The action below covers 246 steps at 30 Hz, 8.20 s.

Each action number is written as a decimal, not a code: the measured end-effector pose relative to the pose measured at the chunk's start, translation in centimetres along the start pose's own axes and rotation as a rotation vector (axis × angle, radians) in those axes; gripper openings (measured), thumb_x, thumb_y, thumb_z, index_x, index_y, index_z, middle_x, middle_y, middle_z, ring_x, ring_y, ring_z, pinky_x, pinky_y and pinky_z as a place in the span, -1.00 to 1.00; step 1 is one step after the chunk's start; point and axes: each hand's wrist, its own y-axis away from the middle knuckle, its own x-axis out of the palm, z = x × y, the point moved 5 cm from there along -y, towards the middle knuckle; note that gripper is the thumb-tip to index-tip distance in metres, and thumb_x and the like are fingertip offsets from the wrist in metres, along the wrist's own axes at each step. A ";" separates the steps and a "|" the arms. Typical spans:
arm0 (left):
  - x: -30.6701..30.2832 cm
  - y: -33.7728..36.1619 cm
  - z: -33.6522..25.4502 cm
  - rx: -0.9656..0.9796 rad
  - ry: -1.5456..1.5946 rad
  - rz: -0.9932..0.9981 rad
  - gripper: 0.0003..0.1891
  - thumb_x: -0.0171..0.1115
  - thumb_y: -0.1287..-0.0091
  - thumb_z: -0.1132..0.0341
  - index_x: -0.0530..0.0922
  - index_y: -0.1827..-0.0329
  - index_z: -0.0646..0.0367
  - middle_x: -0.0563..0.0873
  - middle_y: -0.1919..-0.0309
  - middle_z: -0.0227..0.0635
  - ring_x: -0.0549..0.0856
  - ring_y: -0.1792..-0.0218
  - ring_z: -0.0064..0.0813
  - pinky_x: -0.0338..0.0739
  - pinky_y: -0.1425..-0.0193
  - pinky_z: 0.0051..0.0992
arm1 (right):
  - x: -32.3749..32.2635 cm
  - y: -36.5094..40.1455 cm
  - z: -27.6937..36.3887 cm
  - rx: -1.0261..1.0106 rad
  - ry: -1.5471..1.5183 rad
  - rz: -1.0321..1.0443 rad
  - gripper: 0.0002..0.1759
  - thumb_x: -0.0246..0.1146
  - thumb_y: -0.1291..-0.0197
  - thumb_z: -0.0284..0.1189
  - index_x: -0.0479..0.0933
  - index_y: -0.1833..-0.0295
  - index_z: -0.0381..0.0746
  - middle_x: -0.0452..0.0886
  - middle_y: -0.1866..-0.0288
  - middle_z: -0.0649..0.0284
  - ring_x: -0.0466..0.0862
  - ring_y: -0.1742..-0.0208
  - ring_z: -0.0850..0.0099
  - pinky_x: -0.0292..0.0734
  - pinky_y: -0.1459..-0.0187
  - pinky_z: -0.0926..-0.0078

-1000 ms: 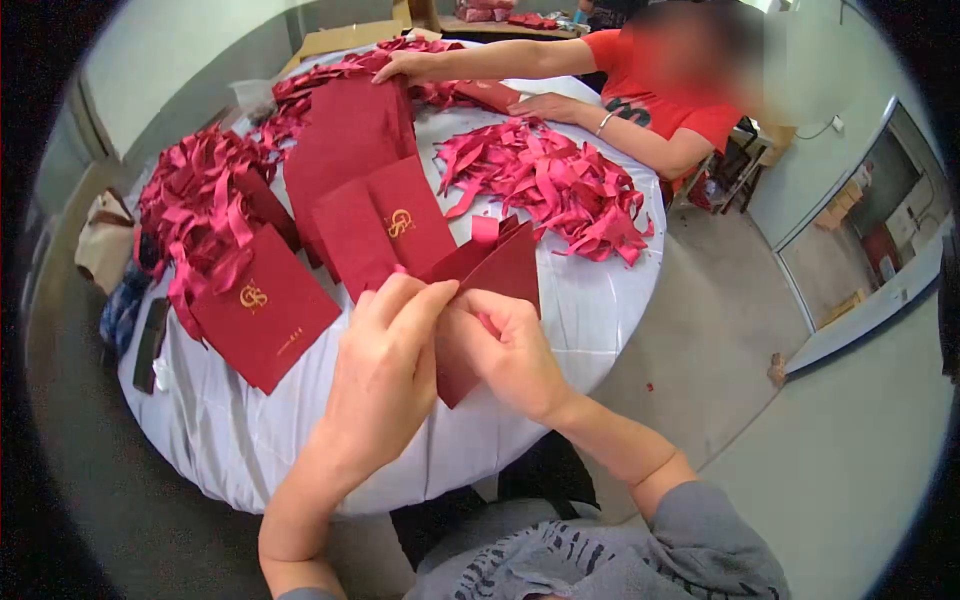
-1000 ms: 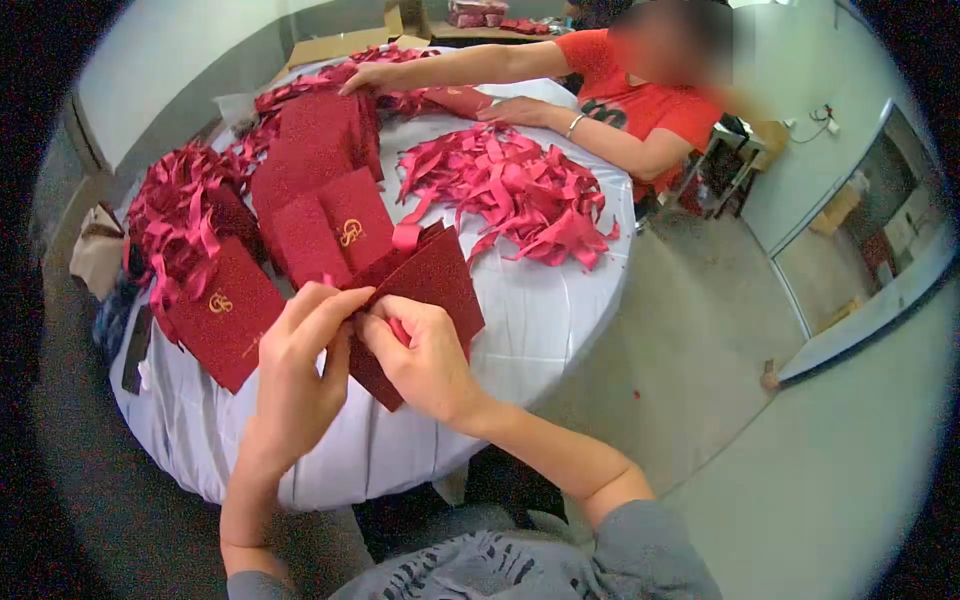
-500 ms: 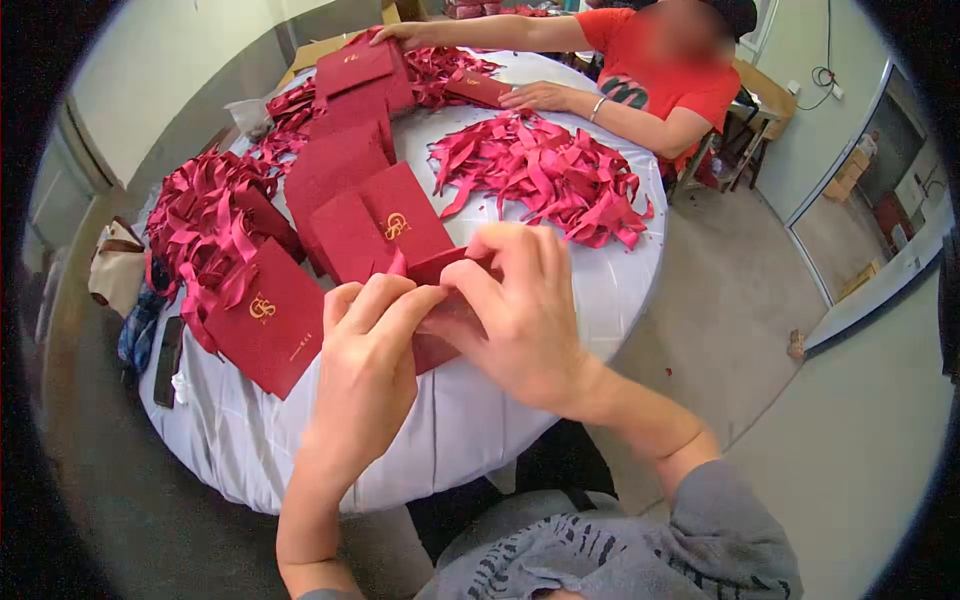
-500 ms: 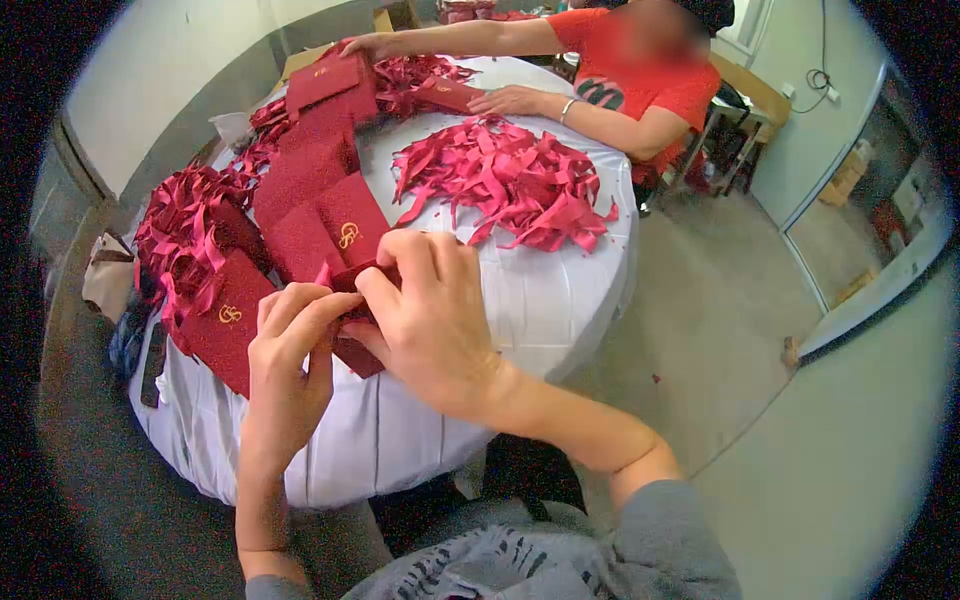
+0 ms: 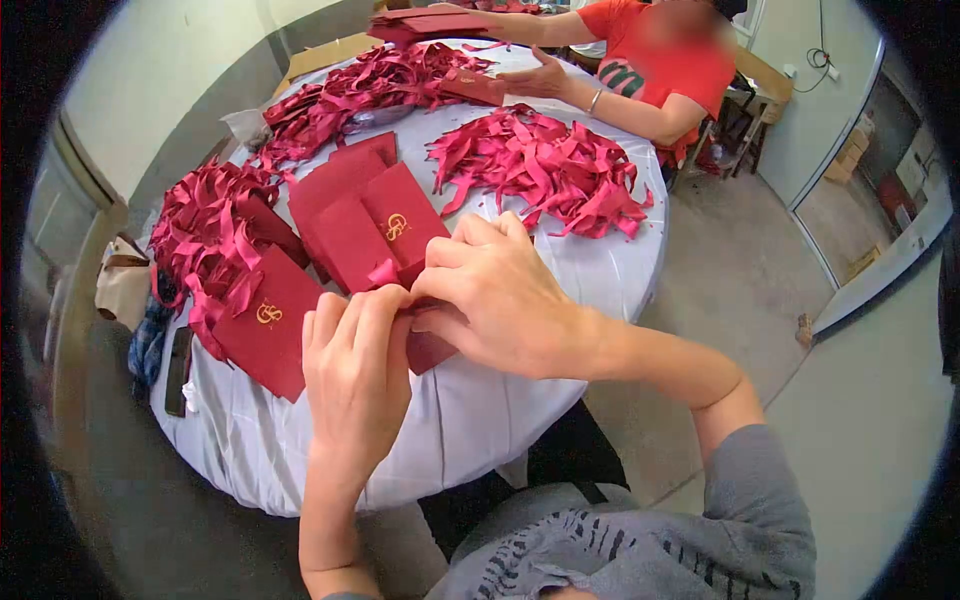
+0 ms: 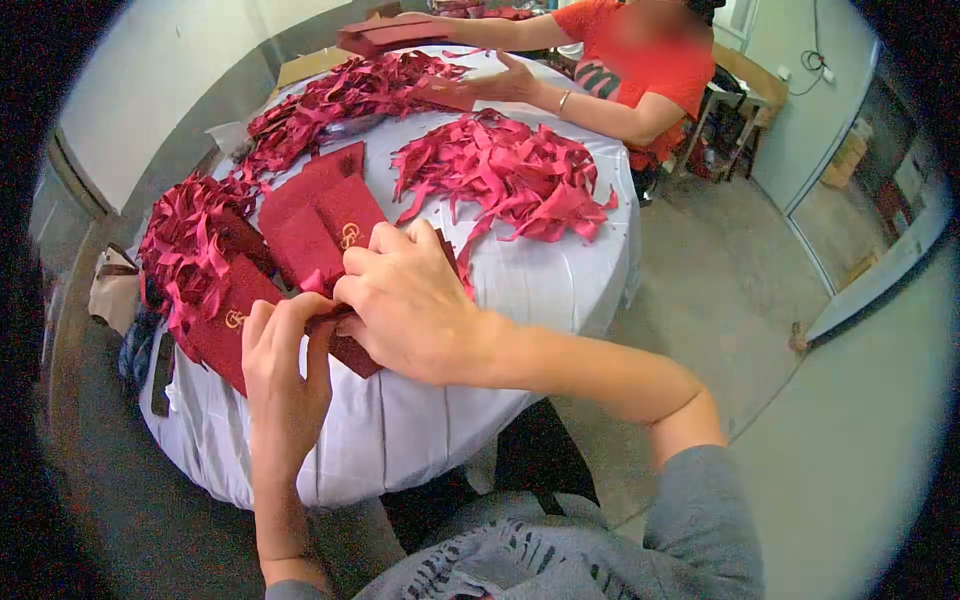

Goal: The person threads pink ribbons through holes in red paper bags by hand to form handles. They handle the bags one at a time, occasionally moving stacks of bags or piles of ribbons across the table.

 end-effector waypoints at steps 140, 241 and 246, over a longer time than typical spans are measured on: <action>6.4 -0.6 8.0 -0.710 1.053 0.363 -0.72 0.22 -0.31 0.40 0.56 -0.01 0.39 0.67 0.20 -0.45 0.60 0.19 -0.70 0.50 0.04 -0.67 | -4.5 4.4 -4.5 -0.020 0.142 -0.501 -0.67 0.37 0.25 -0.66 0.63 0.25 -0.18 0.55 0.18 0.27 0.52 0.25 0.29 0.37 0.14 0.36; 2.7 -3.0 -1.9 -0.146 0.424 0.065 -0.80 0.22 -0.17 0.54 0.58 0.13 0.31 0.68 0.35 -0.04 0.72 0.35 -0.17 0.57 0.26 -0.38 | -2.3 3.9 -2.7 0.514 -0.593 -0.167 -0.92 0.17 -0.11 -0.54 0.45 0.38 -0.34 0.51 0.60 0.19 0.49 0.64 0.51 0.36 0.58 0.48; 2.7 -3.2 -2.1 -0.099 0.344 0.134 -0.81 0.21 -0.17 0.53 0.58 0.13 0.29 0.68 0.32 -0.05 0.71 0.32 -0.14 0.57 0.25 -0.36 | -0.8 4.6 -5.0 0.670 -1.146 -0.018 -0.88 0.12 -0.19 -0.50 0.43 0.37 -0.32 0.43 0.56 0.45 0.36 0.64 0.66 0.23 0.62 0.57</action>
